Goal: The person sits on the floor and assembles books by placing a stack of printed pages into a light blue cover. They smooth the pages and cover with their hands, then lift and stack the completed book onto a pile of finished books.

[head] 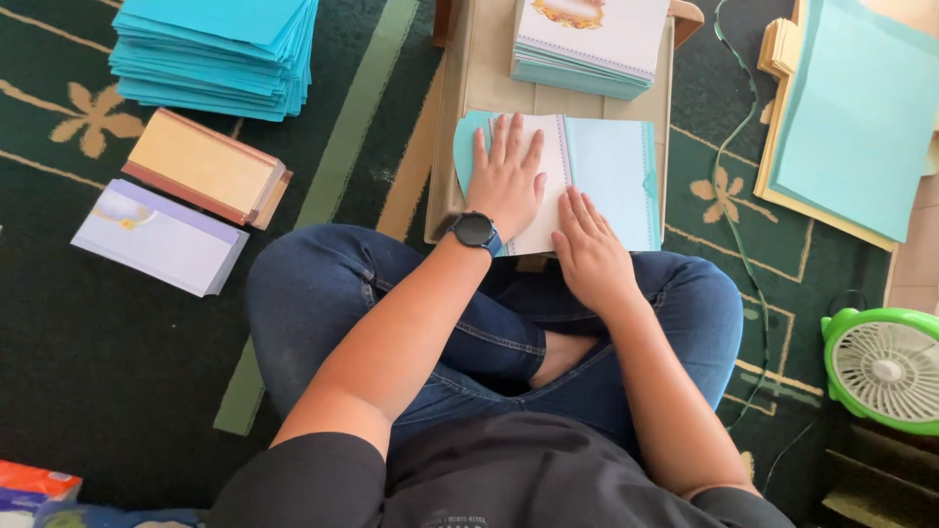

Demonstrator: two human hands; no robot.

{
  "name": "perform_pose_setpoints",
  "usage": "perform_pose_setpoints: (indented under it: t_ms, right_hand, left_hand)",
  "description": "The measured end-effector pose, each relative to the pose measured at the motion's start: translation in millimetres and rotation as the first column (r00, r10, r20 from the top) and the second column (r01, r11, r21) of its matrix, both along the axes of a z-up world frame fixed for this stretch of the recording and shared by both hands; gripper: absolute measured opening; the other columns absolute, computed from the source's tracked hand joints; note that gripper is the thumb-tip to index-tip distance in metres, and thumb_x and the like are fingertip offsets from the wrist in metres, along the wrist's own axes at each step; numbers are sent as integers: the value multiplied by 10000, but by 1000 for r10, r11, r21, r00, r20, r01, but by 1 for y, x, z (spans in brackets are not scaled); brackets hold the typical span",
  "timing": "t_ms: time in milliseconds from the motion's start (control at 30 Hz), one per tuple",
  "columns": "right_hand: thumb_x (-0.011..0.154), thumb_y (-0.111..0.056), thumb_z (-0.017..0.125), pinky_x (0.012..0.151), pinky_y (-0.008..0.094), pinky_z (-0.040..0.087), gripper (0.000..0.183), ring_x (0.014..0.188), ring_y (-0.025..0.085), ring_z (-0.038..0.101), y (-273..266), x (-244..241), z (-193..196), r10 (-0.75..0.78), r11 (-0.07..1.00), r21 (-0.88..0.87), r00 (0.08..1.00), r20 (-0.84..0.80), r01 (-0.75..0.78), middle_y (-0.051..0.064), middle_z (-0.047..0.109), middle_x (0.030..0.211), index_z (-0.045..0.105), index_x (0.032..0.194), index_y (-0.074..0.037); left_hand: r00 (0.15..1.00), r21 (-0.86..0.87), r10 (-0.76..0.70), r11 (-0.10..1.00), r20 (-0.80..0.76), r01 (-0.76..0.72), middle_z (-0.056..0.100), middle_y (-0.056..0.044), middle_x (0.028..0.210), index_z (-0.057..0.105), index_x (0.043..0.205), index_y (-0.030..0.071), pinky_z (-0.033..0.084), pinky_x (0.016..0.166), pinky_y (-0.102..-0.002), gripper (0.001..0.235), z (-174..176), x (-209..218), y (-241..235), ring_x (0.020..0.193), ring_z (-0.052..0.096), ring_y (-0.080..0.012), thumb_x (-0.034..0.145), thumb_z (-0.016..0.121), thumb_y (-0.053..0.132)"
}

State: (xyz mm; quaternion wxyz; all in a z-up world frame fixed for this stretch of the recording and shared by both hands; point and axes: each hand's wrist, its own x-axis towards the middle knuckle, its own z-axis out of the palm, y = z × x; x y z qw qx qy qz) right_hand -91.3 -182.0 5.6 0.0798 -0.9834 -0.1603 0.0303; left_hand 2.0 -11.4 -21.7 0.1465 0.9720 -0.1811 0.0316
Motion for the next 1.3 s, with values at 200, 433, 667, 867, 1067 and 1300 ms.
perform_pose_setpoints:
  t_ms: [200,433,667,867,1067,1300]
  right_hand:
    - [1106,-409,300,1272,503,139,644,1588,330,146,-4,97,-13,8,997,-74,996,-93,-15,136,166,1723,185,1672,-124]
    - [1084,-431,264,1277,475,118,671,1596,306,115,-7,77,-10,29,996,-81,994,-104,-37,128,129,1732,167,1671,-120]
    - [1097,-425,252,1278,476,113,647,1594,301,117,-11,83,-13,34,996,-75,992,-120,-43,114,145,1731,177,1669,-132]
    - [1098,-441,237,1279,474,101,655,1599,291,104,-2,111,-17,29,996,-76,996,-84,-36,100,127,1736,165,1675,-139]
    - [1085,-440,270,1262,487,153,676,1584,322,159,-3,14,-9,-18,997,-74,998,-52,14,138,168,1724,174,1665,-108]
    - [1074,-598,281,1234,419,282,699,1533,249,307,10,-27,27,-271,956,26,913,-305,293,62,309,1675,342,1606,-150]
  left_hand:
    - [996,-15,0,1000,-84,-1,167,-220,1690,329,1620,172,26,1236,-645,582,5,1,0,1569,92,-428,1077,338,379]
    - [992,-8,-12,1000,-128,11,114,-201,1705,277,1637,186,4,1249,-622,584,2,6,0,1580,53,-411,1082,292,367]
    - [991,27,-7,1000,-135,11,99,-207,1707,262,1643,184,-6,1244,-624,578,3,4,-2,1580,43,-417,1092,290,355]
    - [995,-2,23,1000,-99,-23,127,-202,1704,281,1633,193,3,1251,-617,568,-6,6,-4,1582,64,-406,1087,305,347]
    - [995,29,35,999,-91,-32,137,-200,1705,287,1633,194,8,1246,-627,563,2,1,-4,1582,74,-400,1084,310,320]
    - [993,20,68,998,-92,-67,166,-178,1704,297,1627,196,2,1243,-627,561,5,0,-5,1585,92,-381,1077,327,304]
